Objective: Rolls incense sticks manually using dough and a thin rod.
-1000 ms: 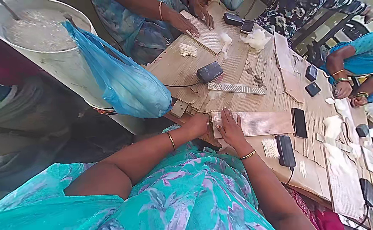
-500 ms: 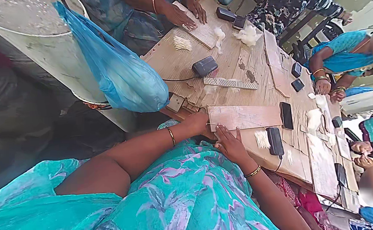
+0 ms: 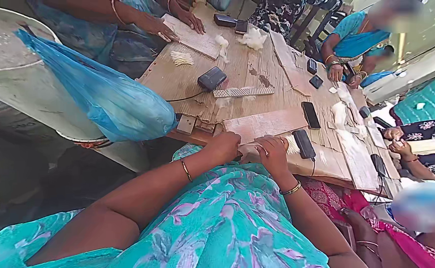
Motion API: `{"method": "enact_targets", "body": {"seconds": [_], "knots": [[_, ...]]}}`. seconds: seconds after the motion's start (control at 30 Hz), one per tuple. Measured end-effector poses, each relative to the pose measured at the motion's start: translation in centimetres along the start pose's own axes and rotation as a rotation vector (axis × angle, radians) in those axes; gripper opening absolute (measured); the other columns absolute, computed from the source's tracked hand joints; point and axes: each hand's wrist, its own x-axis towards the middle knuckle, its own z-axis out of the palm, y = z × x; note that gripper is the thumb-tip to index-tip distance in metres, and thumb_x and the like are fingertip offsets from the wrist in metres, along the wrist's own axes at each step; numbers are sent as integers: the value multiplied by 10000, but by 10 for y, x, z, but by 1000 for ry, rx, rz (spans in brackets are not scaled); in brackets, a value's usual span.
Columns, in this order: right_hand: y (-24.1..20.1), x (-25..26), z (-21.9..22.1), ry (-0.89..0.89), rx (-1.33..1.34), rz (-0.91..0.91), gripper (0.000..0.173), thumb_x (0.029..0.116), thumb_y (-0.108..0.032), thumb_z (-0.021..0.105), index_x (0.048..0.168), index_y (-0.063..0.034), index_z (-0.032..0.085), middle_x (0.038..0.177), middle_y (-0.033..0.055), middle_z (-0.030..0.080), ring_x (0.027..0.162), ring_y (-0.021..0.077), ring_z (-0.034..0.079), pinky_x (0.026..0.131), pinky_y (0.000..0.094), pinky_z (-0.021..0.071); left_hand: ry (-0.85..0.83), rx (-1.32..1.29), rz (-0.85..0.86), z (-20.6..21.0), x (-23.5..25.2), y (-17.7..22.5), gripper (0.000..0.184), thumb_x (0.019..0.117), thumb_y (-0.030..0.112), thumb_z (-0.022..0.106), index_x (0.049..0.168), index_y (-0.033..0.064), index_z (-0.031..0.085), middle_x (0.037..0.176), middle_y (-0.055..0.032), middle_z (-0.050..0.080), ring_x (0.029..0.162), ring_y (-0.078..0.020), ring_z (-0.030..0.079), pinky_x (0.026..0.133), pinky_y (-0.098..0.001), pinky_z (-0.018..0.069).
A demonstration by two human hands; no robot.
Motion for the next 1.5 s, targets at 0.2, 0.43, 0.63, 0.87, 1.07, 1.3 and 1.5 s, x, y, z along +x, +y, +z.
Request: {"method": "enact_targets", "body": {"seconds": [0.2,0.43,0.63,0.87,1.07,1.3,1.5], "knots": [[0,-18,-10,40,19,-2,192,941,-122,610,930,-115,801,949,45,777,1000,275,705,1029,634,356,-3,17,60,5,-4,5,219,1045,109,535,1161,13,695,1152,-167,679,1161,-330,639,1012,-518,500],[30,-56,-33,129,1,306,182,959,-161,632,965,-87,799,976,87,770,994,309,692,993,617,382,85,73,64,3,-7,5,197,1033,111,555,1111,1,699,1081,-177,685,1090,-347,663,955,-529,521],[67,-38,-31,43,-75,798,232,1014,-229,620,1109,-76,766,1150,190,713,1170,429,602,983,685,360,110,63,47,5,-5,1,207,1047,123,544,1104,13,710,1076,-165,692,1085,-340,667,950,-529,528],[82,-23,-11,-178,-162,1047,274,1048,-288,559,1199,-166,751,1268,151,673,1269,405,532,1023,677,320,55,67,23,8,-3,-1,218,1053,127,534,1131,16,705,1106,-161,689,1104,-327,665,967,-523,525],[93,-34,-27,-105,-157,1054,291,1060,-248,523,1228,-142,737,1301,170,660,1291,406,532,1029,686,323,62,73,33,11,1,-6,208,1050,124,545,1117,18,711,1088,-158,693,1090,-329,668,962,-523,528],[87,-42,-11,-219,-232,746,511,949,36,513,1328,-250,704,1288,215,613,1244,472,503,970,678,355,38,83,17,16,4,-10,202,1047,126,551,1115,19,708,1095,-153,695,1096,-323,671,964,-523,531],[89,-40,-5,-272,-290,793,590,908,76,551,1364,-277,676,1290,223,592,1245,461,498,993,683,339,-25,89,-47,19,6,-11,212,1059,145,537,1131,31,701,1125,-147,689,1126,-311,661,986,-509,523]]}}
